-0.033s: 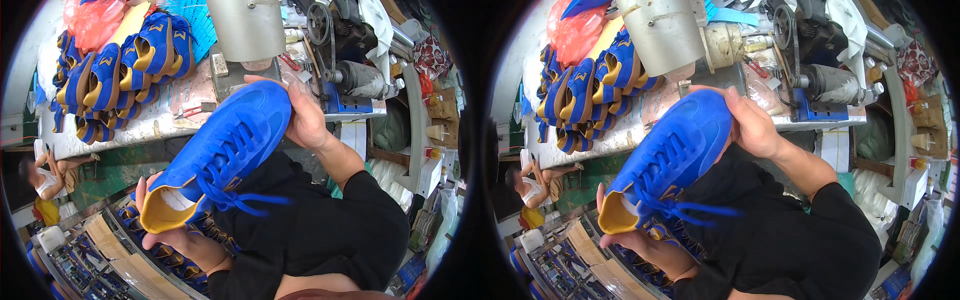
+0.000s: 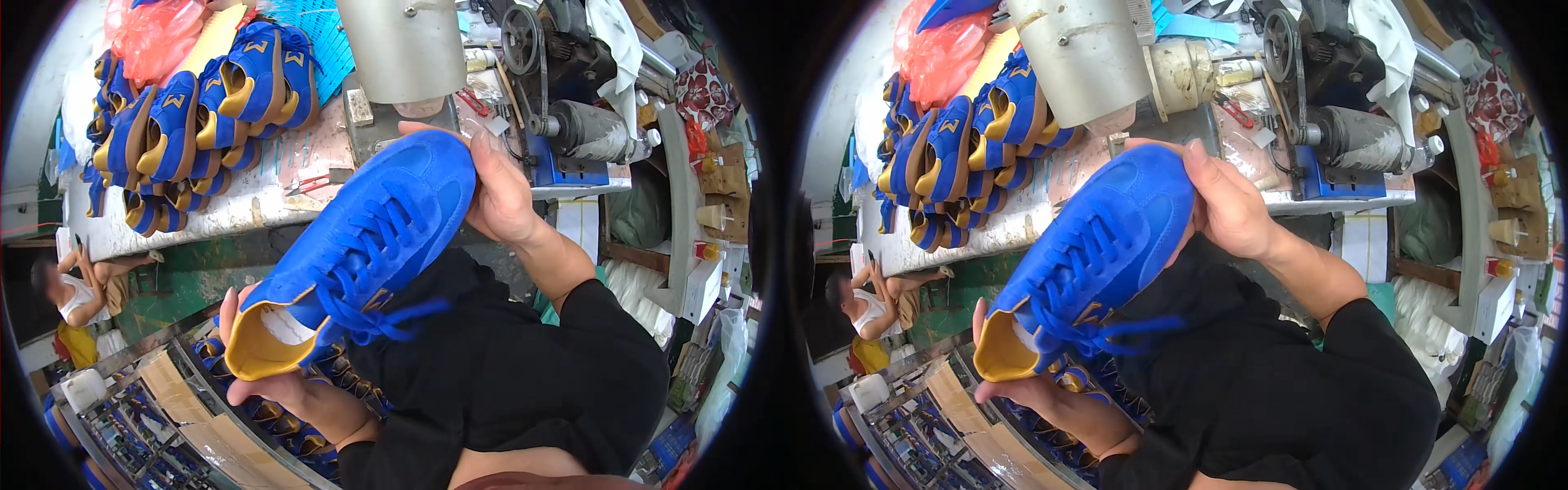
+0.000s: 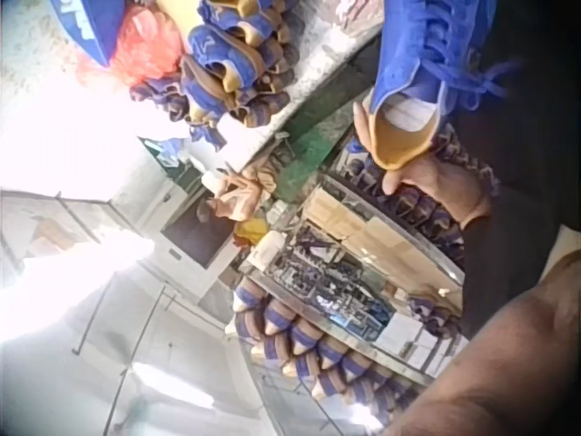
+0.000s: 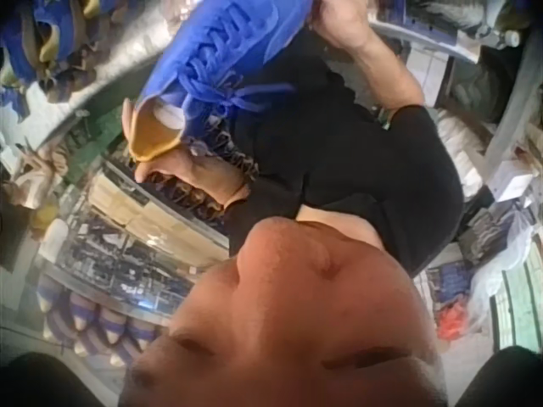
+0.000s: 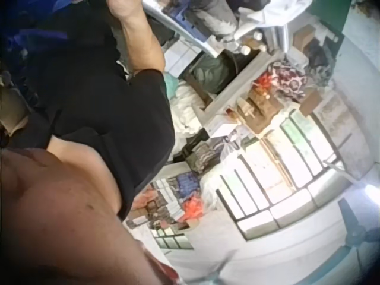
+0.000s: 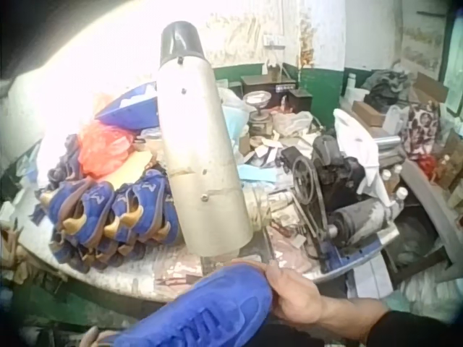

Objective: The person picks up blue and gold sneakers from a shelf and inspects them by hand. They rotate the shoes to view the soles, sides, and uppers, and adjust the laces before placing the shoes back on the shelf.

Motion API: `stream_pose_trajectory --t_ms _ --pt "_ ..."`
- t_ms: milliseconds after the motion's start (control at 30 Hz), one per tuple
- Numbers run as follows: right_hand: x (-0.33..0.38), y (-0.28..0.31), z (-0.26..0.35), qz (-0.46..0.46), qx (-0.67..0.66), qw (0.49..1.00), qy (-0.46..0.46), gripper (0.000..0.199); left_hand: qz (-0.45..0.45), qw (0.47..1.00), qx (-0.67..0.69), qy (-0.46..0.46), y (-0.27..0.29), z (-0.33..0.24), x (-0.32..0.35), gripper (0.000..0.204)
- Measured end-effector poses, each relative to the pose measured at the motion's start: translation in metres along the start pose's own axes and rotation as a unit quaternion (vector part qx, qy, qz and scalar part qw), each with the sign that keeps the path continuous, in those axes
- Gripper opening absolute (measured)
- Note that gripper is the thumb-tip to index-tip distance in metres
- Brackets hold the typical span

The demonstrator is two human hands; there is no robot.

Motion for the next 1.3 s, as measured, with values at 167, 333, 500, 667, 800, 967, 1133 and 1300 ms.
stream_pose_trajectory --t_ms 167,333,500,667,800,967,1133,1300 --pt "-0.001 -0.002 0.005 -0.013 0.020 1.000 -0.007 0.077 -0.096 0.992 -0.080 -0.004 0.001 -0.012 -0.004 0.115" --pt "0.001 -0.002 0.005 -0.024 -0.042 0.999 -0.010 0.076 -0.071 0.994 -0.077 -0.011 -0.008 -0.018 -0.011 0.115" --pt "0.003 0.000 0.016 -0.034 0.014 0.999 0.014 0.072 -0.041 0.999 -0.032 0.013 -0.016 -0.012 -0.013 0.112" --pt "0.003 0.016 0.017 -0.097 0.065 0.991 0.068 0.072 0.156 0.986 0.035 0.036 -0.017 0.018 -0.011 0.101" --pt "0.011 0.035 0.001 -0.098 0.018 0.994 0.040 0.072 0.167 0.983 0.074 -0.008 -0.025 0.031 -0.005 0.108" --pt "0.015 0.056 -0.001 -0.089 0.002 0.995 0.048 0.074 0.198 0.976 0.046 -0.075 -0.040 0.032 -0.004 0.114" --pt "0.017 0.055 0.010 -0.112 -0.018 0.990 0.080 0.076 0.235 0.963 0.090 -0.094 -0.059 0.038 -0.011 0.114" --pt "0.036 0.078 0.028 -0.190 0.005 0.973 0.130 0.075 0.306 0.936 0.142 -0.099 -0.089 0.032 -0.025 0.110"
Point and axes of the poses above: each hand's wrist, its own x-axis away from the middle knuckle, its own y-axis out of the back of the hand, z = x × y, the point moved 6 cm from there along -x, towards the middle knuckle, and after that the axes turned 8 degrees about -y, right-handed, at the moved point
